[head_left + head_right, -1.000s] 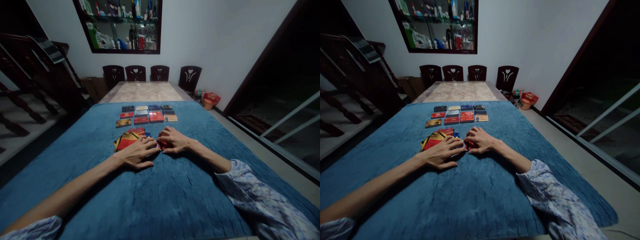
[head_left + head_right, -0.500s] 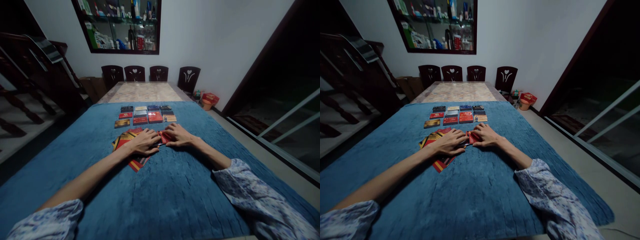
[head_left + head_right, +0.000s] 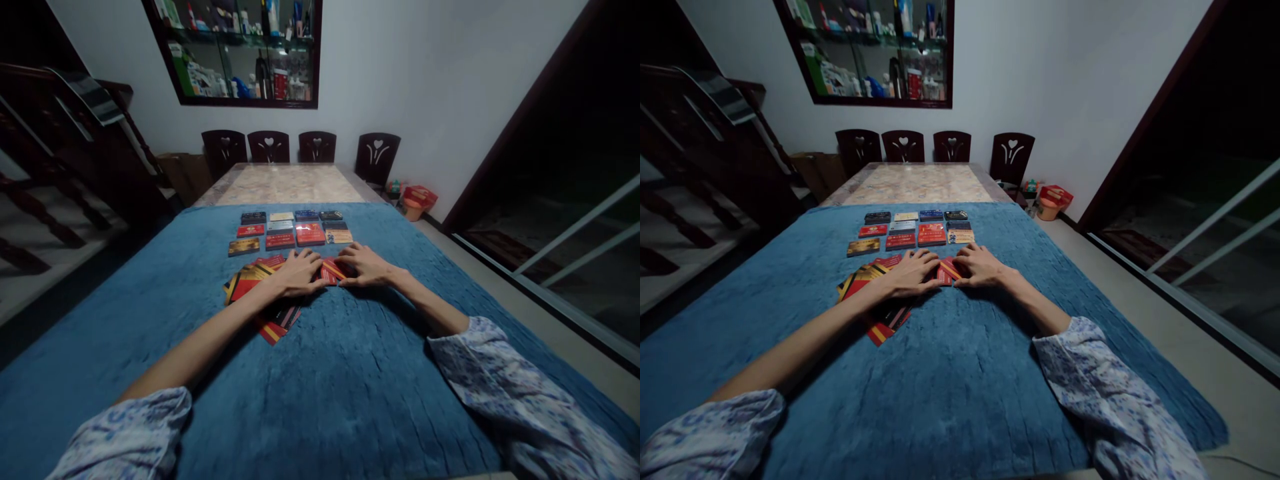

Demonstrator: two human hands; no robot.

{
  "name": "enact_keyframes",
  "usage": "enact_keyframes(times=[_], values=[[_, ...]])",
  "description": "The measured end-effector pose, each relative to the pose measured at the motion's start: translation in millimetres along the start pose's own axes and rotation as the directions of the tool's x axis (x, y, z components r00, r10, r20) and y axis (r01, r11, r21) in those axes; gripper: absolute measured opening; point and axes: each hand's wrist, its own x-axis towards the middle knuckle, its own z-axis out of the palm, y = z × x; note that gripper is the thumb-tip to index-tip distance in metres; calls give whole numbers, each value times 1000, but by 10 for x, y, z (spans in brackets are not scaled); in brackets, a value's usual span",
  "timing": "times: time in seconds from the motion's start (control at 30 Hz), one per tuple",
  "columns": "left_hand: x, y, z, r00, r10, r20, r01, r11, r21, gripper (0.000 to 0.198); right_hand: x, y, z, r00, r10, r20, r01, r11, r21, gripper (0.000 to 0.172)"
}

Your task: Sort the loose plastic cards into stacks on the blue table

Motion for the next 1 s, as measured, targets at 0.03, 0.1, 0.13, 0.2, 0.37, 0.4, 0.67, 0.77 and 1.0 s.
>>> enact_keyframes(times=[0.03,0.1,0.13,0.2,0.37,0.4,0.67,0.77,1.0], values=[[34,-3,3,1000,-11,10,11,1000,-11,49,-3,9,-5,1000,0,5,0,1000,2,68],[93,-6,8,999,-25,22,26,999,-34,42,-8,26,-10,1000,-8,2,8,1000,14,63],[116,-9,14,999,-26,21,27,999,-44,40,-10,32,-10,1000,-14,-2,14,1000,25,61],[151,-16,35,1000,-26,15,27,998,-61,37,-9,39,-6,1000,-24,-8,24,998,56,58],[169,-62,99,1000,3,-19,-5,993,-117,34,7,33,-3,999,-39,6,38,990,133,56],[164,-73,104,1000,5,-27,-8,992,-128,33,9,31,-7,999,-42,11,40,989,143,54],[148,-103,67,998,-48,-31,42,987,-157,24,-8,49,-49,1000,-10,-20,13,991,130,47],[145,-103,53,998,-59,-29,53,987,-154,23,-12,49,-58,1000,-16,-27,19,994,107,36],[125,-129,16,999,-25,-44,17,984,-175,26,-19,9,-131,995,-86,-57,92,989,111,25]])
